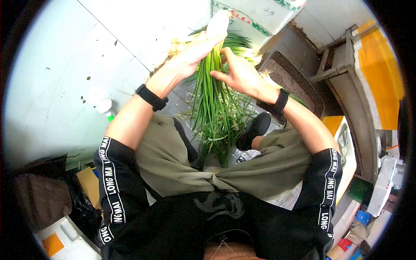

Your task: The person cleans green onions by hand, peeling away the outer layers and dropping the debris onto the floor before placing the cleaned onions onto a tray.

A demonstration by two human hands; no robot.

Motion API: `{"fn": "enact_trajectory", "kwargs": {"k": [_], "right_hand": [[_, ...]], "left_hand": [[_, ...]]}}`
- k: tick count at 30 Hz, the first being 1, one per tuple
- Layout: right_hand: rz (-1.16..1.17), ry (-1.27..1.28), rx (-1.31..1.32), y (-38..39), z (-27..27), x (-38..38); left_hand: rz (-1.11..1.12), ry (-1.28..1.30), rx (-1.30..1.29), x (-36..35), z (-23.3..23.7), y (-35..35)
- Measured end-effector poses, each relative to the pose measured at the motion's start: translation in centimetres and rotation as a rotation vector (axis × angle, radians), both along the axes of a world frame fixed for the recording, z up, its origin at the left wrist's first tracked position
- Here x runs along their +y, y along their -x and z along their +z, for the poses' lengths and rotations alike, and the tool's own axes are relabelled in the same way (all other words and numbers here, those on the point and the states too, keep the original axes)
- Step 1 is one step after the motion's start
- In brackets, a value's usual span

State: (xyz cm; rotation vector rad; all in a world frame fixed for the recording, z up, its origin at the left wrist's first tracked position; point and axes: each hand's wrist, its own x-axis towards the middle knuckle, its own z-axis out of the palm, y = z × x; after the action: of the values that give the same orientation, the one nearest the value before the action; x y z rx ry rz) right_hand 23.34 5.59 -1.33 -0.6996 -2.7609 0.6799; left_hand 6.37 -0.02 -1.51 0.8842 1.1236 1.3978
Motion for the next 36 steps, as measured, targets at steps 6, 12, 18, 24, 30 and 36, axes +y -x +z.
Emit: {"fn": "enact_trajectory", "kwargs": {"k": [6, 12, 18, 24, 30, 36], "right_hand": [[0.032, 0.403, 0.180, -1.0, -0.4, 4.1], [0.091, 0.560, 0.171, -1.8, 0.5, 4.6], [0.065, 0.569, 0.249, -2.1, 0.0, 4.5], [0.043, 0.504, 0.308, -1.9, 0.0, 3.7], [0.033, 0.529, 0.319, -1.7, 0.4, 4.0], [-0.028, 0.609, 0.318, -1.6, 0.0, 4.2]], "left_hand": [[-0.146, 0.032, 0.138, -0.7, 1.3, 2.3], [-0.052, -0.039, 0.377, -0.6, 0.3, 2.9], [0.053, -0.048, 0.452, -0.3, 0.0, 2.5], [0.170, -0.094, 0.748, 0.8, -0.7, 2.4], [0.160, -0.127, 0.379, 0.8, -0.7, 2.0], [0.195, -0.031, -0.037, 0.0, -1.0, 1.9]]}}
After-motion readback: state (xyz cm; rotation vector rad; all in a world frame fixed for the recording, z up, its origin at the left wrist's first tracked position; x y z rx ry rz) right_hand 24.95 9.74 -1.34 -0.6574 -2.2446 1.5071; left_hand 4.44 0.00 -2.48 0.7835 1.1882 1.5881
